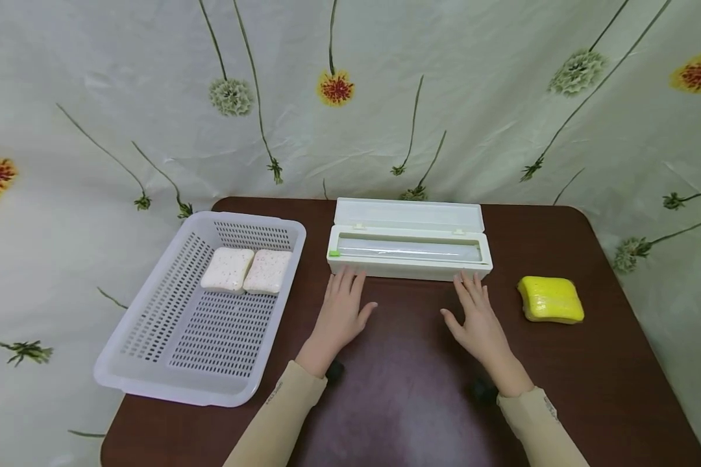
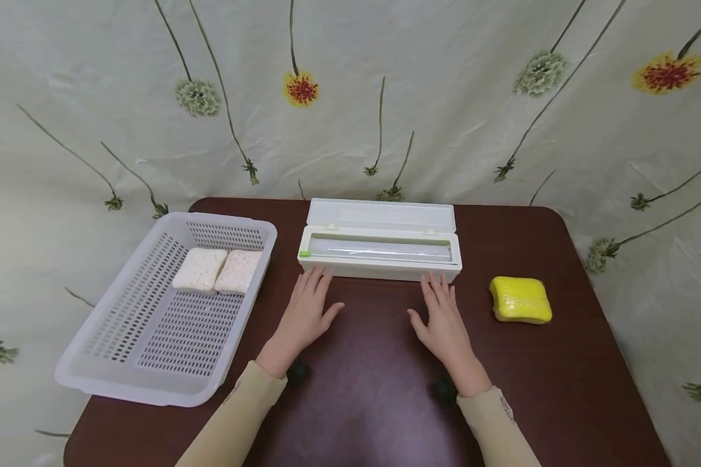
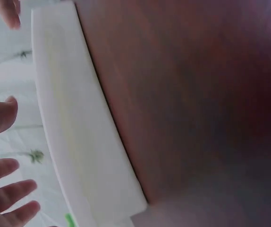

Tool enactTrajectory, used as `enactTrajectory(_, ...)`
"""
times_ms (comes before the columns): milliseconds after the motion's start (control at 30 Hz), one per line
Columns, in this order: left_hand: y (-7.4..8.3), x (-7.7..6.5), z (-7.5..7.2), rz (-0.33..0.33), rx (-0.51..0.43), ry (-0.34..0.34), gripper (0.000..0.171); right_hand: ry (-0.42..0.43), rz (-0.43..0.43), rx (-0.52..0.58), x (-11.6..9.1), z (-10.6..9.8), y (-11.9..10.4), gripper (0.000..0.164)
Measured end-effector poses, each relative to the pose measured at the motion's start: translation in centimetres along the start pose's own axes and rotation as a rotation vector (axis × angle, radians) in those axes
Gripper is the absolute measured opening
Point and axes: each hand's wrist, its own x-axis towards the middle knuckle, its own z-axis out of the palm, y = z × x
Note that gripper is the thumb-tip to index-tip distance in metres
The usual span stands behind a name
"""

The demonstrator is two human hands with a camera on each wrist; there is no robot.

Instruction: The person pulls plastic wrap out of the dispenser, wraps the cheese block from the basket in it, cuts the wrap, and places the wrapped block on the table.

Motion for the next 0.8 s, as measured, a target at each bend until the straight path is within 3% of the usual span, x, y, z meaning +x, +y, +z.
enactTrajectory(133,-1.5,2.0,0.2,-0.028,0.004,0.041,0.061,0.024,0.021,-0.021,1.7,-0.6,1.1,0.069)
enactTrajectory(367,-3.8,4.6,0.1,-0.088,-0.016,0.039,0.055,-0.071,0.113,-0.068,4.6,-1.6,2.5,0.064)
enactTrajectory(633,-6.0,6.0,0.3,-0.133,-0.066,0.049,0.049,-0.091,0.094,-0.089,6.8,-2.0,3.0,0.052)
enactTrajectory(800,-6.7,6.4,0.4,-0.142,-0.168,0.053,0.035,-0.093,0.102,-0.101,7.8,-2.1,3.5,0.044)
